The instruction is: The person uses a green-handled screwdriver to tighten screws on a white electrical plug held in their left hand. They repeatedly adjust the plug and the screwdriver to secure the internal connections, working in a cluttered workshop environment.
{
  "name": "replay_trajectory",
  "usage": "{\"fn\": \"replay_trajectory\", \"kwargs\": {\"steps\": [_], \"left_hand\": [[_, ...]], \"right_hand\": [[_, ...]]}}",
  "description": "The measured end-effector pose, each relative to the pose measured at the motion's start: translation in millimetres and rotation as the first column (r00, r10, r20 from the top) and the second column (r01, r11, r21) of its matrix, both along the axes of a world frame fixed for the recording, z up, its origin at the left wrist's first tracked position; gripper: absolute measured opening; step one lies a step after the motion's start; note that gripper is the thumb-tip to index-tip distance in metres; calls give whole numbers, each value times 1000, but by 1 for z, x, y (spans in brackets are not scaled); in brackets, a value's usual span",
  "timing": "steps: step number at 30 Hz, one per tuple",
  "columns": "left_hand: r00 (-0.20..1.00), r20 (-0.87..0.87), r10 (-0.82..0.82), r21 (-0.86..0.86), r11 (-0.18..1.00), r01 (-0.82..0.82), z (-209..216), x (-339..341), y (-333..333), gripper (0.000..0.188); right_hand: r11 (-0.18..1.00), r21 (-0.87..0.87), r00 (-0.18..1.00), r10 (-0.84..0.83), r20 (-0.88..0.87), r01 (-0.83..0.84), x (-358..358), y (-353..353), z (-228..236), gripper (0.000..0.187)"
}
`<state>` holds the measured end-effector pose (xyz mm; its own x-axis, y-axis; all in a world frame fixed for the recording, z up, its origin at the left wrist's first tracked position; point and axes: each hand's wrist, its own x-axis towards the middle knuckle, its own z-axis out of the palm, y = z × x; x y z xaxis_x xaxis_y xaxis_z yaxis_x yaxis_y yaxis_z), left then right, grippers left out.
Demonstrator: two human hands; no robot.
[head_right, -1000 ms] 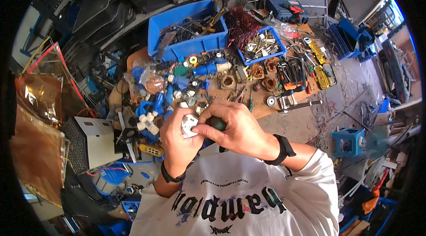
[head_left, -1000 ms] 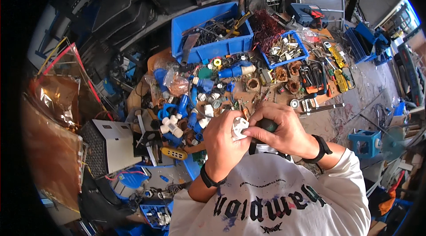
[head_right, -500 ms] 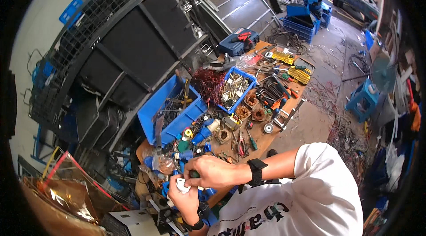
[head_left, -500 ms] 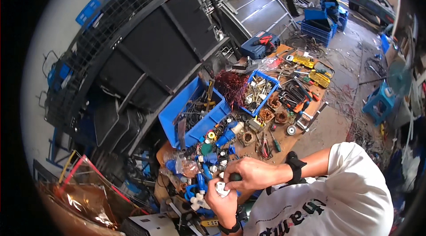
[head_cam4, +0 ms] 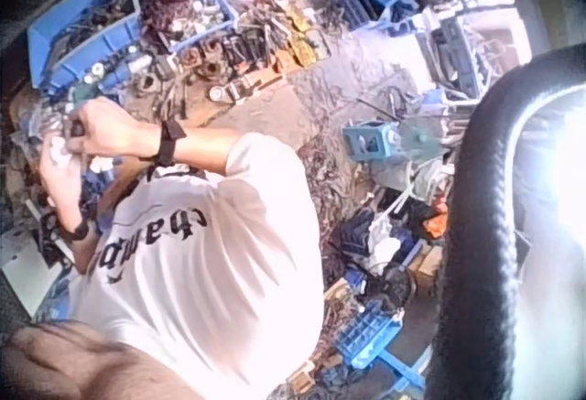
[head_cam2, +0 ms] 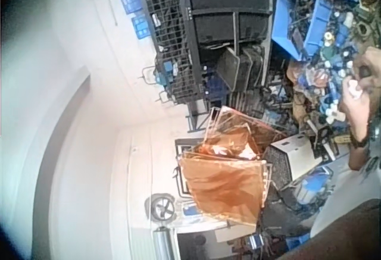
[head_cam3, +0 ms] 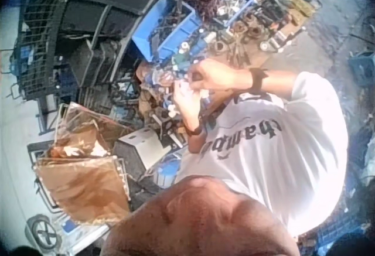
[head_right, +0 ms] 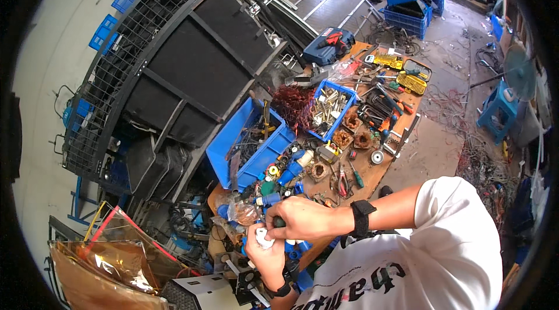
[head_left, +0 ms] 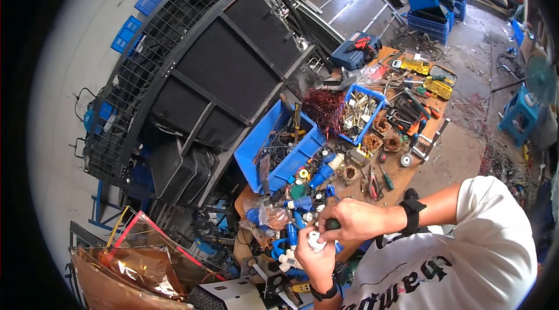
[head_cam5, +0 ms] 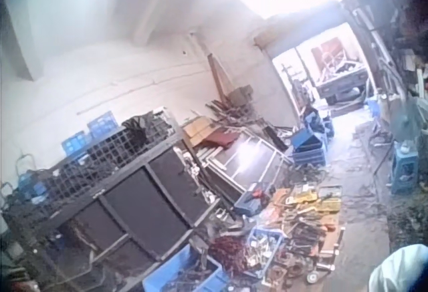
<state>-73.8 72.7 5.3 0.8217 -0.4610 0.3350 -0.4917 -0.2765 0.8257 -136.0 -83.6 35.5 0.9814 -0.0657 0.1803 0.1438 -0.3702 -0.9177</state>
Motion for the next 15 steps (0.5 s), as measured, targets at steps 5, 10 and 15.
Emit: {"fn": "replay_trajectory", "kwargs": {"steps": [5,10,15], "left_hand": [[999,41,12,36,999,-14,-2,0,2,24],[1000,14,4,62,998,-4,-5,-3,4,23],[1000,-10,4,75,997,-3,-13,-4,9,27]], "right_hand": [[999,29,1000,12,27,-13,-3,-1,-4,23],[999,37,993,-28,-117,33,-8,3,-4,21],[999,22,999,-40,-16,40,-6,3,-18,23]]}}
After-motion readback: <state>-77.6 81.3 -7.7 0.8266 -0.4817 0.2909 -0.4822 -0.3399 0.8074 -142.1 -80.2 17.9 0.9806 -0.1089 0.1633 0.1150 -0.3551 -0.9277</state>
